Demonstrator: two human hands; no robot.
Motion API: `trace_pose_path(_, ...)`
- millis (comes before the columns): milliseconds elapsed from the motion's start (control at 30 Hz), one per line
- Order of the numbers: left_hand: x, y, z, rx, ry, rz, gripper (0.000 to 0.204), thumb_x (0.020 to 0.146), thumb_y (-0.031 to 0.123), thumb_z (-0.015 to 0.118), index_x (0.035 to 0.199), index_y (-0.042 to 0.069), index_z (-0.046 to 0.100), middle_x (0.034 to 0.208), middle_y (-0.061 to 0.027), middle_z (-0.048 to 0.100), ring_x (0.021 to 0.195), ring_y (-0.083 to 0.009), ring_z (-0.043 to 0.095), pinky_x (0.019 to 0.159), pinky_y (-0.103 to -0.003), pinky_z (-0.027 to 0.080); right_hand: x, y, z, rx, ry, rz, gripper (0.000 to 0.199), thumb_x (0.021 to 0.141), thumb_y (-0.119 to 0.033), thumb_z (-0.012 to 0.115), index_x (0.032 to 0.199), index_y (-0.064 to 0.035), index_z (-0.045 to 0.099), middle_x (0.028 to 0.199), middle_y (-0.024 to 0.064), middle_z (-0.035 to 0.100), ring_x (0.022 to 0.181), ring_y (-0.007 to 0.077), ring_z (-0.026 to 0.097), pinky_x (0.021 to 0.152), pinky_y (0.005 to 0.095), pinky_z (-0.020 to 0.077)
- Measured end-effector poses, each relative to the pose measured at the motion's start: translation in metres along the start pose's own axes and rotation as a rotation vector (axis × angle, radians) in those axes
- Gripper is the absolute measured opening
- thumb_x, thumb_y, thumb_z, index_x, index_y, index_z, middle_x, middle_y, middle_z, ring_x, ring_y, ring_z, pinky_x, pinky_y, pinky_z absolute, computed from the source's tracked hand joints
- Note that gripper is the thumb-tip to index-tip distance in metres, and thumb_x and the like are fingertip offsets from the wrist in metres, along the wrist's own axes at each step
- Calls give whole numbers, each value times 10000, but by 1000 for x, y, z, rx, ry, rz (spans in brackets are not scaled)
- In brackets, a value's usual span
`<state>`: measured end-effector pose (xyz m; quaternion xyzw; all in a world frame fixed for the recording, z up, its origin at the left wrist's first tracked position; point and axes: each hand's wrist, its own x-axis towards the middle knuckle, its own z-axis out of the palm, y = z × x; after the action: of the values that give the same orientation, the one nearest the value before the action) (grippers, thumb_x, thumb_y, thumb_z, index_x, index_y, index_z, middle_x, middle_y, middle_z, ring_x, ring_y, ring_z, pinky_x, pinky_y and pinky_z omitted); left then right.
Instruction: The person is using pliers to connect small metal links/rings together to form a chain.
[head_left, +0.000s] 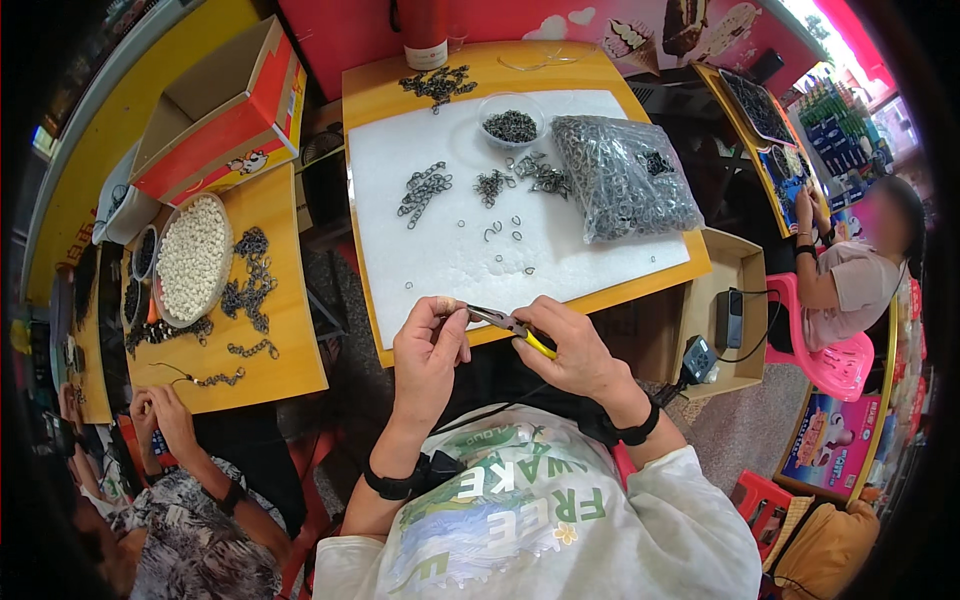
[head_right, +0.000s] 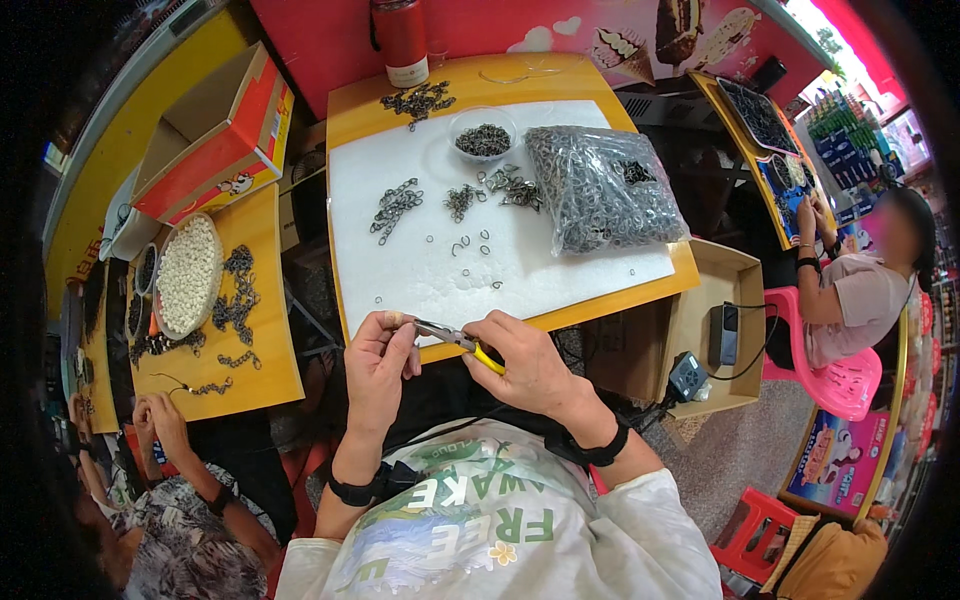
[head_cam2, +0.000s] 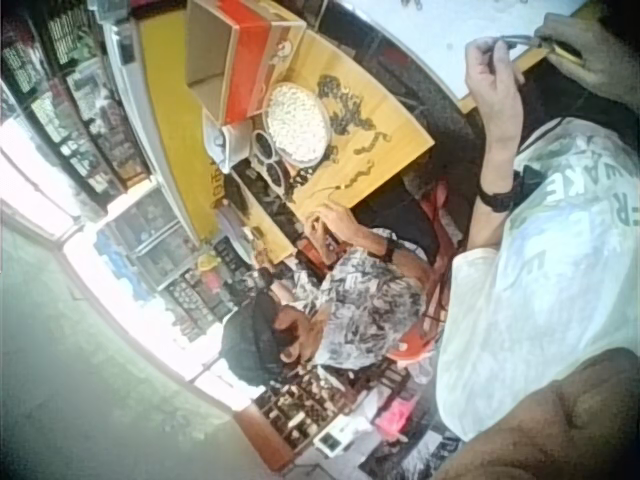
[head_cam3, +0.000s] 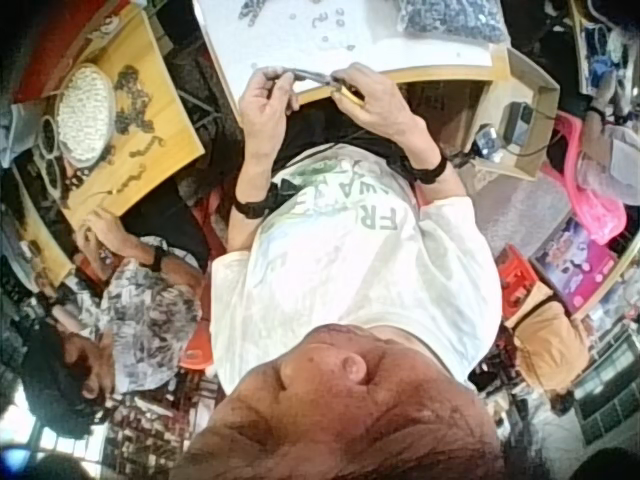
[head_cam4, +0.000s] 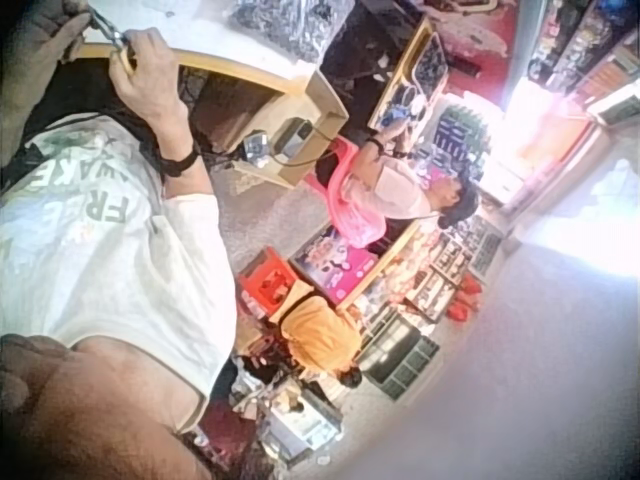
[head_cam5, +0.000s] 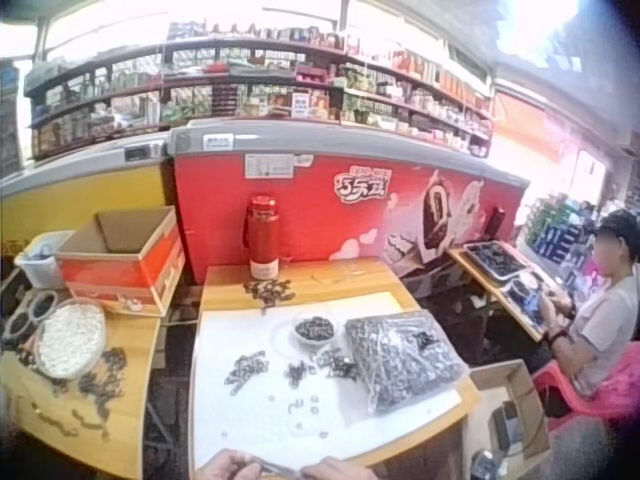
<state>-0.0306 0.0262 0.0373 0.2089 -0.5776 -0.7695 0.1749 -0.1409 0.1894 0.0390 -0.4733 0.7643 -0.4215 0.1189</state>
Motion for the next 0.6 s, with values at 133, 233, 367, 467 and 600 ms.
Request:
trace_pose_path(133,0,-1,1,3,-3,2,101,963,90,542,994,0,576,767,1,569,568,-46,497,502,-176,364,-1,3,2,17,-2,-11,227,805,-102,667,996,-1,596,803,131,559,676,297,568,606,358,454)
trace_pose_path(233,1,-4,0,5,-9,12,99,962,87,542,992,-1,577,765,0,568,569,-46,498,502,-176,364,-1,2,3,53,-4,-3,210,812,-99,669,983,-1,597,798,132,565,666,297,571,595,356,455)
trace_pose_path(367,3,-8,-1,11,-11,-1,95,960,87,545,991,4,579,758,-3,567,564,-46,491,501,-175,363,-3,5,10,36,18,-4,198,814,-87,673,974,1,598,792,134,565,660,299,571,591,358,454)
trace_pose_path(467,6,-11,-5,-50,-30,-68,82,954,89,556,990,21,585,785,-6,579,559,-48,482,497,-172,360,-2,6,10,-17,18,-1,238,811,-86,688,1005,1,583,827,140,565,694,285,571,619,343,462)
trace_pose_path(600,11,-3,0,-233,13,-184,78,938,86,593,988,26,597,758,18,550,560,-33,461,482,-170,333,10,5,4,335,16,196,269,861,-89,655,1090,-5,542,941,78,581,806,161,562,715,281,462)
